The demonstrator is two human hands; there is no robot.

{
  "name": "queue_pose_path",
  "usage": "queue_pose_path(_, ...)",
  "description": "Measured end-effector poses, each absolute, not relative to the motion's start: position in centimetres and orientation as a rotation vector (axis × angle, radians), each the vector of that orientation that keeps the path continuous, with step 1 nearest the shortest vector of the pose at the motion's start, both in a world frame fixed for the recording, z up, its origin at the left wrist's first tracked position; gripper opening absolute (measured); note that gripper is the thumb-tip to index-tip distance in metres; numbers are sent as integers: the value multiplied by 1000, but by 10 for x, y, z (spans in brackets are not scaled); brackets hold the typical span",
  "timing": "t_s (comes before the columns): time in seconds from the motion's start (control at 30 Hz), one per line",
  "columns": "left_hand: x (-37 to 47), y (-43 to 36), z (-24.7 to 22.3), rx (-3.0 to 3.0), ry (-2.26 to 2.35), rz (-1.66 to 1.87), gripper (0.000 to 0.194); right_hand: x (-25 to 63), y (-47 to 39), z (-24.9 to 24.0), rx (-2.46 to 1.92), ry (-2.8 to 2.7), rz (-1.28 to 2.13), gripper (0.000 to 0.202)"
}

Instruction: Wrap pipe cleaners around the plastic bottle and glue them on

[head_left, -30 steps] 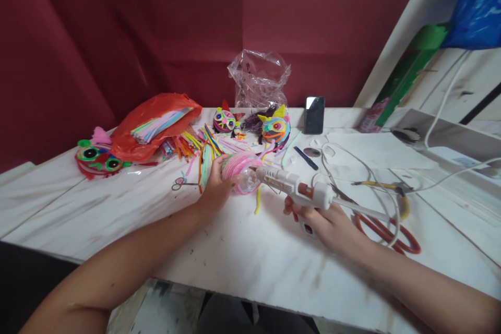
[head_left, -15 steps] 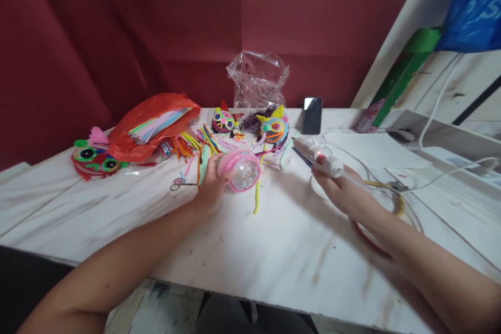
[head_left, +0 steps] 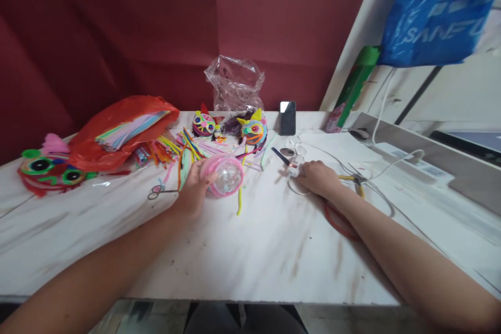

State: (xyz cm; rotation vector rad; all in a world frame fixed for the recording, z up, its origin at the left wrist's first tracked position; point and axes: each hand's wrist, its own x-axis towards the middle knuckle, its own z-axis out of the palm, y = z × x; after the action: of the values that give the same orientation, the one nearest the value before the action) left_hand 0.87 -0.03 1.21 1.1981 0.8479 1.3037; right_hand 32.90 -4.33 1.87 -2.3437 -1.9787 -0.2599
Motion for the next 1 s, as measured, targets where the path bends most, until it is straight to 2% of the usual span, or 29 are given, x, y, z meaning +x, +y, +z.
queue_pose_path(0.17, 12, -8, 13, 1281, 855, 1264, 60, 335, -48, 30, -2007, -2004, -409, 23)
queue_pose_path(0.3, 13, -10, 13, 1368, 911, 1191, 61, 283, -58, 54, -1196, -1974, -555, 24)
queue_pose_path(0.37, 13, -11, 13, 1383, 911, 1167, 62, 249, -60, 60, -983, -2085, -520, 23)
queue_pose_path(0.5, 12, -10, 11, 1430, 870, 1151, 63, 205, -59, 52, -1033, -2130, -380, 15)
queue_pose_path(0.77, 6, -7, 7, 1606, 901, 1160, 61, 190, -62, 30, -1156, -1772, 205, 9)
queue_pose_path(1.0, 4, -4, 2, 1712, 910, 1185, 67, 189, -63, 31, -1168, -1725, 272, 9)
